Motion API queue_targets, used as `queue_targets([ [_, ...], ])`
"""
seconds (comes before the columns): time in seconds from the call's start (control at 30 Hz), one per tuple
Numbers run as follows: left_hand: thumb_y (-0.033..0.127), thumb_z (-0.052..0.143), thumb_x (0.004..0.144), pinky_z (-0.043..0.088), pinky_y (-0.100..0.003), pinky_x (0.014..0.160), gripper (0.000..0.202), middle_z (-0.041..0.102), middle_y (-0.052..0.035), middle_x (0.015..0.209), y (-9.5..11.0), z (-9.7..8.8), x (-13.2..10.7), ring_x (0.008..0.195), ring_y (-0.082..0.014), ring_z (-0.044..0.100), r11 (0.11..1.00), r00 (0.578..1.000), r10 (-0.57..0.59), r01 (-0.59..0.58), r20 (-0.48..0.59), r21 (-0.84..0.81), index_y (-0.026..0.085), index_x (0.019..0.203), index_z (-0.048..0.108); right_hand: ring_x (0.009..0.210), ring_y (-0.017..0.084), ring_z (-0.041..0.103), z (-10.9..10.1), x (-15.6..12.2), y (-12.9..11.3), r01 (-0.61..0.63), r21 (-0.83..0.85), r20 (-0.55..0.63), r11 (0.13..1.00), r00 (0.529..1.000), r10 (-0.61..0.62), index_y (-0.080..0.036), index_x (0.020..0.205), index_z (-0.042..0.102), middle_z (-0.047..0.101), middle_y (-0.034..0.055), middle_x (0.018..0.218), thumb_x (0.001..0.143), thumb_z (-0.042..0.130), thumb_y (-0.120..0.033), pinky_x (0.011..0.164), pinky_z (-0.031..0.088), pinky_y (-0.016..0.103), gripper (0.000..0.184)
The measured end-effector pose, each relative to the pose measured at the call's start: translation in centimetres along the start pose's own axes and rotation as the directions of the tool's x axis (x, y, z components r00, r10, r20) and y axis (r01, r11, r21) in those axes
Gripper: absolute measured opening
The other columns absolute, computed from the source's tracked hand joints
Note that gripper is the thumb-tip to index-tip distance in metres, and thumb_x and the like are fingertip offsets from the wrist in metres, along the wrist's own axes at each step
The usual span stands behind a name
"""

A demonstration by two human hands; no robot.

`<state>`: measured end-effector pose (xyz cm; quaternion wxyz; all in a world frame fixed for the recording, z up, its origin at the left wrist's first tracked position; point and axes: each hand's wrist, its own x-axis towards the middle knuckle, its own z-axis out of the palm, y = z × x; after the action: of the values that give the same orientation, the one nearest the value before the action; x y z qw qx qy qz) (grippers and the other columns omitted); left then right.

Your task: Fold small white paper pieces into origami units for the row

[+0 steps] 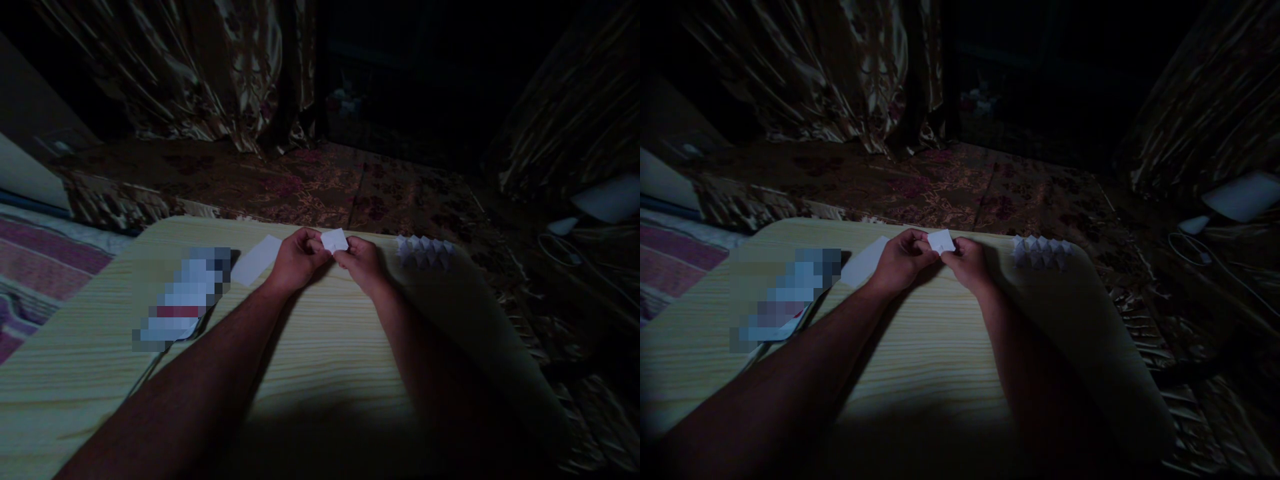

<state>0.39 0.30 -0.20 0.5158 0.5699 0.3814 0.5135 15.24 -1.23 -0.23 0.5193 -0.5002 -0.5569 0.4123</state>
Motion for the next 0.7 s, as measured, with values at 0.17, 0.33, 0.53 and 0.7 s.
queue_targets([
  [0.17,0.028,0.076,0.061,0.040,-0.022,0.054,0.032,0.060,0.0018,0.066,-0.06,-0.14,-0.07,0.055,-0.0095,0.052,1.000,0.999,-0.006,0.005,0.037,0.022,0.016,0.085,0.059,0.049,0.008,0.040,-0.11,-0.14,-0.27,-0.009,-0.021,-0.035,1.000,0.999,0.009,-0.017,0.066,0.056,0.051,-0.0055,0.055,0.064,0.060,-0.025,0.046,0.029,0.021,0.009],
  [0.33,0.028,0.076,0.062,0.039,-0.021,0.054,0.031,0.058,0.0027,0.065,-0.10,-0.16,-0.05,0.055,-0.0086,0.050,1.000,0.998,0.024,-0.024,0.054,0.002,0.016,0.085,0.059,0.049,0.008,0.040,-0.08,-0.02,0.18,-0.010,-0.006,-0.032,1.000,0.999,0.010,-0.017,0.065,0.055,0.050,-0.0056,0.054,0.065,0.061,-0.026,0.045,0.027,0.021,0.010],
  [0.53,0.033,0.077,0.061,0.037,-0.022,0.053,0.033,0.057,0.0026,0.064,0.22,-0.01,-0.22,0.054,-0.0093,0.049,0.999,0.999,0.007,-0.009,0.051,0.043,0.015,0.084,0.061,0.051,0.008,0.043,0.00,0.13,0.44,0.022,0.027,-0.009,0.999,1.000,-0.022,-0.017,0.070,0.058,0.053,-0.0051,0.058,0.065,0.059,-0.025,0.047,0.030,0.021,0.009],
  [0.7,0.032,0.076,0.064,0.037,-0.021,0.054,0.029,0.057,0.0015,0.065,0.10,-0.06,-0.20,0.056,-0.0092,0.049,0.999,0.996,0.014,-0.017,0.089,0.038,0.014,0.082,0.062,0.052,0.009,0.045,-0.09,0.02,0.26,0.000,-0.008,-0.026,1.000,1.000,0.000,-0.016,0.068,0.058,0.054,-0.0046,0.059,0.066,0.059,-0.025,0.048,0.031,0.021,0.010],
])
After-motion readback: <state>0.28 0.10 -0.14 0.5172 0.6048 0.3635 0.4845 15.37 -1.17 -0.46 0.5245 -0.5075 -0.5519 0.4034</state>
